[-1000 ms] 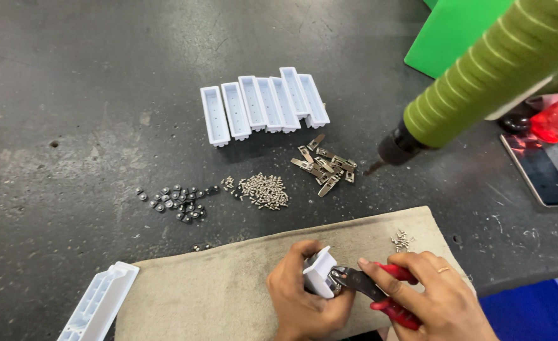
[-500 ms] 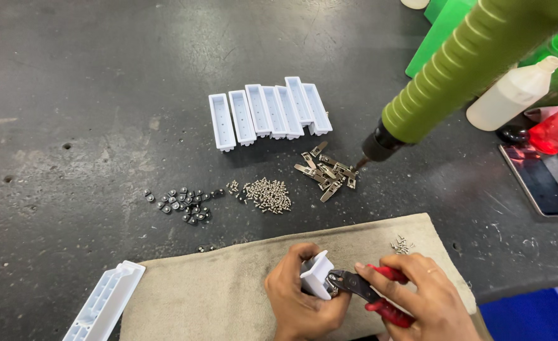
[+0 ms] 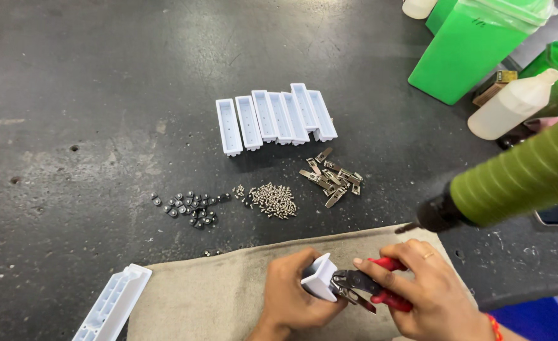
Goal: The person assembles a small white plastic electrical component by inserting metal brackets and screws. They use a green power drill to drive screws and red pliers to adjust the metal parts. The person repeats this process for multiple units, placing finished assemblies aside.
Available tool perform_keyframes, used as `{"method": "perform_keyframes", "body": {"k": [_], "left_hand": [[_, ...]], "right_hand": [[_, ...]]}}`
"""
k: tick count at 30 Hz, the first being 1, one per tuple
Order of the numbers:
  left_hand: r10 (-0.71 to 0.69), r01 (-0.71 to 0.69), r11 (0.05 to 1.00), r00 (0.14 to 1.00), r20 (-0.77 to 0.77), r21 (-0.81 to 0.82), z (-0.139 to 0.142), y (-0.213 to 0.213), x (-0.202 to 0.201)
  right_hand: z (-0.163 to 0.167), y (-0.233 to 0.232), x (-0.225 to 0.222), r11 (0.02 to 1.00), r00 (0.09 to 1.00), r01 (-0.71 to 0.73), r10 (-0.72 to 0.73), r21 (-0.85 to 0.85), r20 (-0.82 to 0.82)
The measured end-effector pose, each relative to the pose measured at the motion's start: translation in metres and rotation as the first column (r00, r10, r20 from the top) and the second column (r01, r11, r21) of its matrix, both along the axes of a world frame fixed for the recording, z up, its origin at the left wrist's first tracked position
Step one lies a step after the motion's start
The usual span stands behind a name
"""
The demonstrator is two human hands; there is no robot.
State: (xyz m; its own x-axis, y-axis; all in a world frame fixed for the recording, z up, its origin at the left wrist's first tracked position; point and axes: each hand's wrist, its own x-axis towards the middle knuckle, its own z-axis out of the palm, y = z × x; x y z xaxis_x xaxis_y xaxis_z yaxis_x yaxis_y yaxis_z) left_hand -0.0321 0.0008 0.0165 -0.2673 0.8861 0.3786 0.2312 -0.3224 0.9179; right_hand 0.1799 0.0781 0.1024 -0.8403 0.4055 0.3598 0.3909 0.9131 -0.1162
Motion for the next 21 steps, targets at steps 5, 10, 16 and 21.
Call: {"method": "perform_keyframes", "body": {"k": [5,10,16,21], "left_hand": [[0.034,-0.033,0.999,0.999,0.022,-0.021,0.001,-0.003,0.001],[0.072,-0.072,0.997,0.997,-0.001,-0.005,0.007,-0.003,0.000],[-0.034,0.034,0.999,0.999,-0.013,-0.033,0.009,-0.004,-0.009],[-0.141,0.142,0.983,0.990,0.016,-0.116,0.010,-0.005,-0.020]], "right_hand": [[-0.015,-0.005,0.006,0.995,0.996,0.092,-0.092,-0.035,0.007],[-0.018,-0.006,0.003,0.995,0.996,0.087,-0.087,-0.058,-0.011],[0.012,-0.003,-0.005,0.996,0.996,0.001,-0.009,0.088,0.092],[0.041,0.037,-0.019,0.951,0.942,-0.298,0.278,0.089,0.186]]}}
